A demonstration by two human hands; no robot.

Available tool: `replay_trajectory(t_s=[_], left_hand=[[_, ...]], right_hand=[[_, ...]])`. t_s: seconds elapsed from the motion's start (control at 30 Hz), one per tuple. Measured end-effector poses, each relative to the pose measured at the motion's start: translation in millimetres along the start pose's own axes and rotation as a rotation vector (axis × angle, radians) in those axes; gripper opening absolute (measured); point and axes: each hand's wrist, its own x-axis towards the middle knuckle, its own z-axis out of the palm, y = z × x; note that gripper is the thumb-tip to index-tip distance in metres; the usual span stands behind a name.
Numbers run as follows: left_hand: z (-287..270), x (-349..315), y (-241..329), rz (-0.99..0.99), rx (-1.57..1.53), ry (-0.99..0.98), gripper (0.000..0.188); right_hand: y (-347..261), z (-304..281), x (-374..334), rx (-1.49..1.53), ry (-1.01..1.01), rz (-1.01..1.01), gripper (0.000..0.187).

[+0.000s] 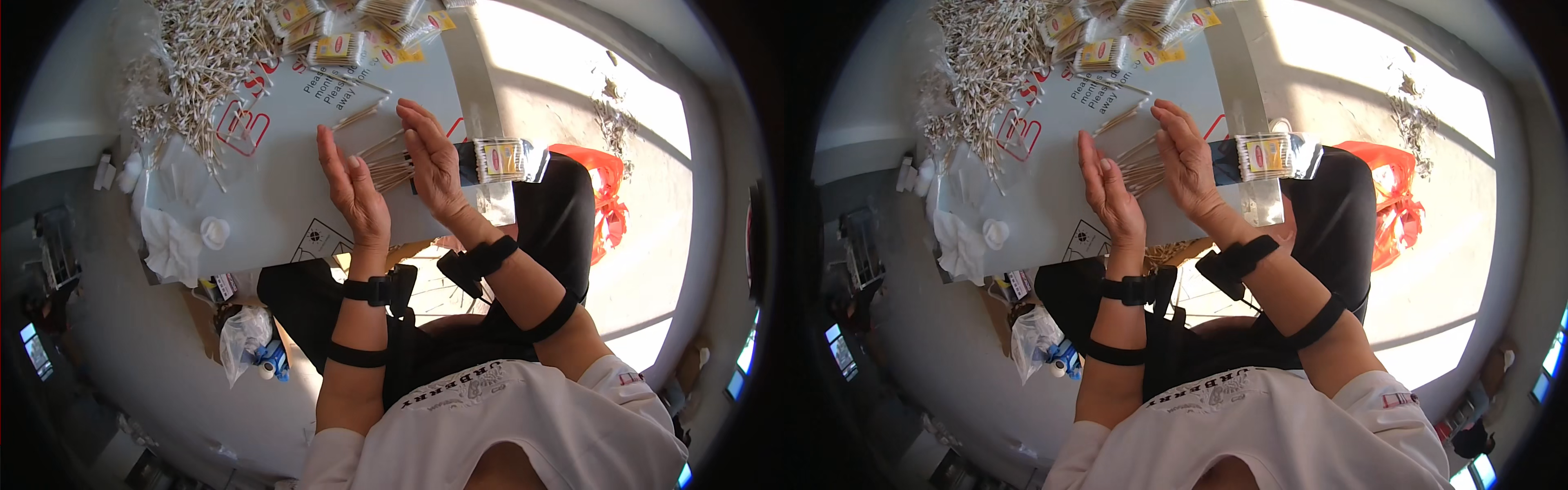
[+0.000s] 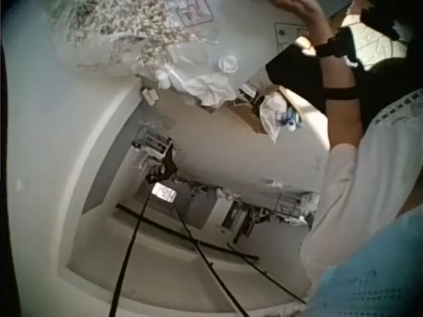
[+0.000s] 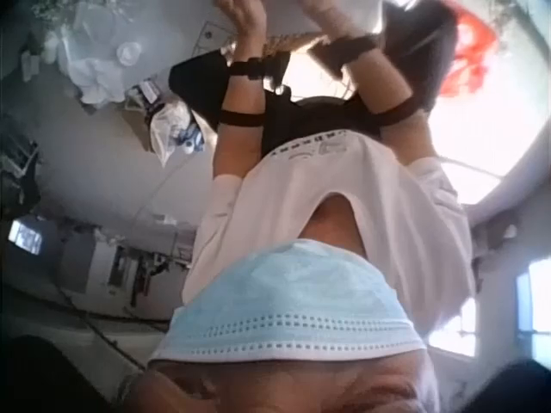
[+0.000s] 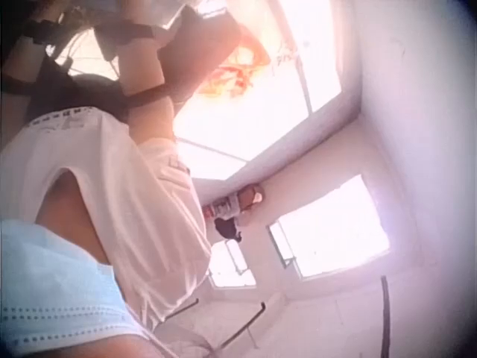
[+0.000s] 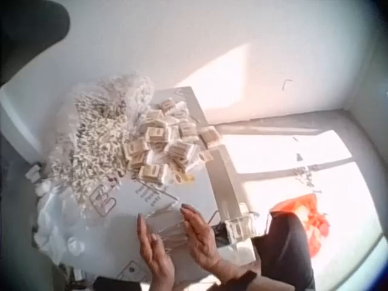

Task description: Packaging cotton swabs into small plastic packets manually.

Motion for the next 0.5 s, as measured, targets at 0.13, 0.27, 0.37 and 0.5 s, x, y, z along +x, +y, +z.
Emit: replay_trajectory(t_s=[0.13,0.27,0.37,0.5], left_hand=[[3.3,5.9,3.4,-0.020,-0.069,-0.042,0.052],[-20.1,9.3,11.2,0.009,0.017,-0.144,0.053],[-28.7,1.8,23.8,0.143,0.446,-0.358,0.063],[-26.0,-17.8,25.3,0.270,1.161,-0.628,0.088]], right_hand=[[1.1,-3.7,-1.9,0.040,-0.035,0.011,0.028],[-4.8,-33.9,-5.1,0.015,-0.033,0.109,0.020],[-14.6,-46.8,-9.6,-0.261,-0.128,0.067,0.018],[-9.7,-50.3,-17.2,-0.644,-0.280,-0.305,0.020]])
